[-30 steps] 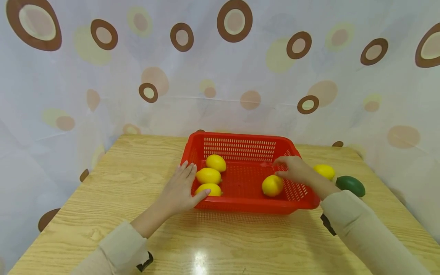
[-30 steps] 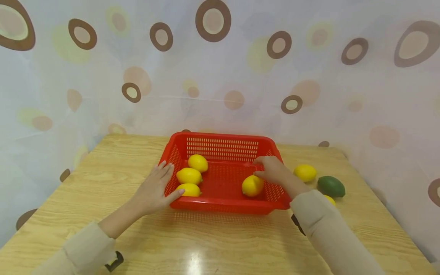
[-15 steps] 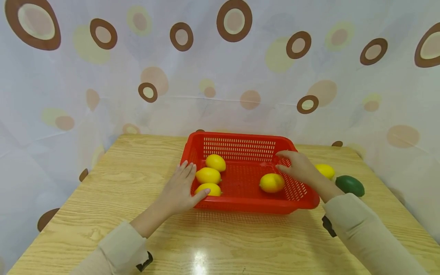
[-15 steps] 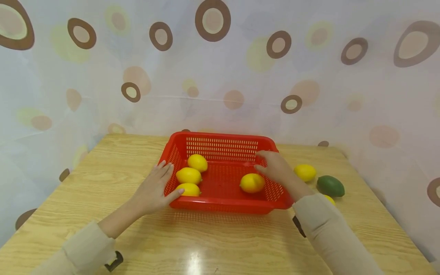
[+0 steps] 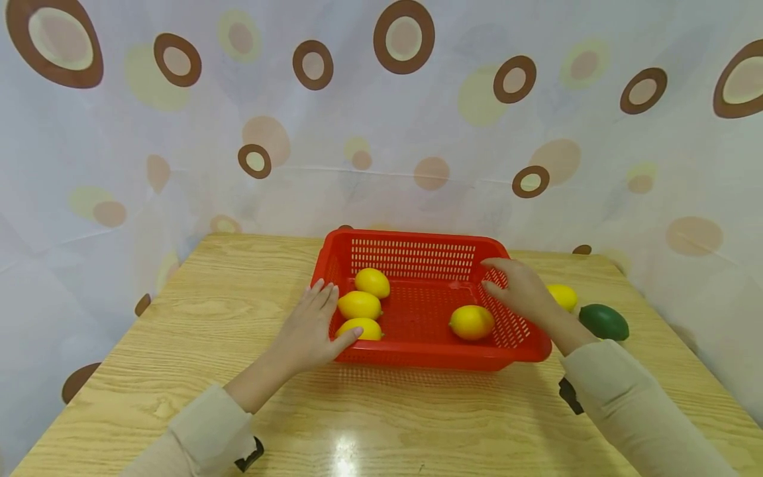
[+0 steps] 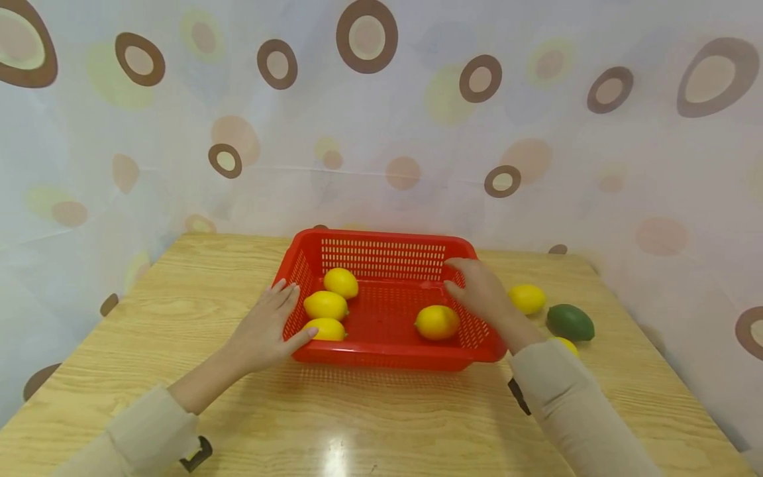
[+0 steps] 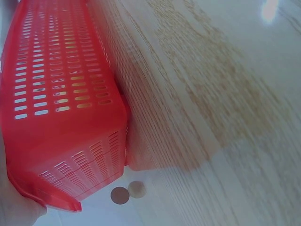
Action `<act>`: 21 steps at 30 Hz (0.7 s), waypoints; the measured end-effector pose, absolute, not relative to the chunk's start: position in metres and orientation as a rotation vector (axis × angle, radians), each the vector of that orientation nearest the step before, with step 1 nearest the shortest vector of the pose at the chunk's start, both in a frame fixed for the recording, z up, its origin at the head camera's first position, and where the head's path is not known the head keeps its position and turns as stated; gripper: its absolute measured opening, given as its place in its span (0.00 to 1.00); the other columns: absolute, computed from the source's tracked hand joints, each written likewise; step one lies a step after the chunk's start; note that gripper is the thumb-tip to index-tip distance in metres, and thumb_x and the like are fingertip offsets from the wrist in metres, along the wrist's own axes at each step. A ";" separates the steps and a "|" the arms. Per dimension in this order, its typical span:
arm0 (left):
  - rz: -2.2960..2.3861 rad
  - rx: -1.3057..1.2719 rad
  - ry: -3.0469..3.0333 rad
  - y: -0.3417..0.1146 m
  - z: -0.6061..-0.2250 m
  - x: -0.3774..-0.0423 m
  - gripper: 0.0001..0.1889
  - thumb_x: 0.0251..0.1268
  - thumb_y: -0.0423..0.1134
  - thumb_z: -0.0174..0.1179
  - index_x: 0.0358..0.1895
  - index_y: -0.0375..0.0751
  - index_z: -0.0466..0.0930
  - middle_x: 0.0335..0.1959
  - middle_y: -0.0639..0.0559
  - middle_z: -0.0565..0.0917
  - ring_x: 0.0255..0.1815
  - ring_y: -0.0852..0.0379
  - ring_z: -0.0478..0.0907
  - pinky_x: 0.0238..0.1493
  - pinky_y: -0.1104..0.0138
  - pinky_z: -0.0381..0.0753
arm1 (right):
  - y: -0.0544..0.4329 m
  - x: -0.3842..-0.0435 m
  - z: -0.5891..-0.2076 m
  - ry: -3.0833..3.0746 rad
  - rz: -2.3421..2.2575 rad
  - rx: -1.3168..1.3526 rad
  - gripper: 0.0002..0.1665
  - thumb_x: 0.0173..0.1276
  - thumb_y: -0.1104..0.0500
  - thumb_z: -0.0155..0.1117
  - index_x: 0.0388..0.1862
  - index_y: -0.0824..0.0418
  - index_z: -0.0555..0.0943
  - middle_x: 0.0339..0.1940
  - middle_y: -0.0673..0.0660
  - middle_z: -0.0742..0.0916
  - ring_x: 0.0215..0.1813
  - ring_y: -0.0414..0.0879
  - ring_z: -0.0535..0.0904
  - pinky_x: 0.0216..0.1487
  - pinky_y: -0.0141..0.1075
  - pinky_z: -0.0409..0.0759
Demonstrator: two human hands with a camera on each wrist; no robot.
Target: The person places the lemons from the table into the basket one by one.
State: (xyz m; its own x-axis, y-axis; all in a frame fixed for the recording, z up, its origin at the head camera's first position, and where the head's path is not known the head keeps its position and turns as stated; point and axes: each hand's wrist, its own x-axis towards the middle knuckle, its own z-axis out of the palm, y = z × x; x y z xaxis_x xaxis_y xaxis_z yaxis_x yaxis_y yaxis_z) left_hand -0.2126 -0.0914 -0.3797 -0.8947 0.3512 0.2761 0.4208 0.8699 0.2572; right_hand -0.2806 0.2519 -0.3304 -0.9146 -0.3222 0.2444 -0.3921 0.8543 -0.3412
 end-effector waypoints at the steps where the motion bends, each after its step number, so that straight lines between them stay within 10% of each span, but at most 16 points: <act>1: -0.460 -0.589 -2.822 -0.091 -0.380 -0.213 0.43 0.62 0.61 0.48 0.67 0.25 0.58 0.69 0.33 0.60 0.73 0.38 0.51 0.74 0.50 0.46 | 0.253 -0.280 -0.330 -2.852 0.596 0.548 0.26 0.64 0.62 0.58 0.60 0.72 0.70 0.59 0.72 0.76 0.62 0.67 0.69 0.60 0.61 0.67; 21: -0.446 -0.594 -2.815 -0.091 -0.379 -0.212 0.43 0.62 0.61 0.47 0.66 0.24 0.58 0.69 0.33 0.61 0.73 0.37 0.51 0.74 0.50 0.46 | 0.272 -0.275 -0.334 -2.743 0.613 0.430 0.26 0.65 0.63 0.57 0.61 0.72 0.69 0.58 0.73 0.76 0.61 0.68 0.67 0.59 0.63 0.67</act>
State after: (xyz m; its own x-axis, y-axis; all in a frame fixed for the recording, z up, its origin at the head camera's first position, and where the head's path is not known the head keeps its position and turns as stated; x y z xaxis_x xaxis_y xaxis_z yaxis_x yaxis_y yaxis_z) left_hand -0.2123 -0.0911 -0.3793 -0.8916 0.3545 0.2819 0.4243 0.8715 0.2460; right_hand -0.2751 0.2720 -0.3336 -0.9110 -0.2217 0.3477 -0.3486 0.8644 -0.3623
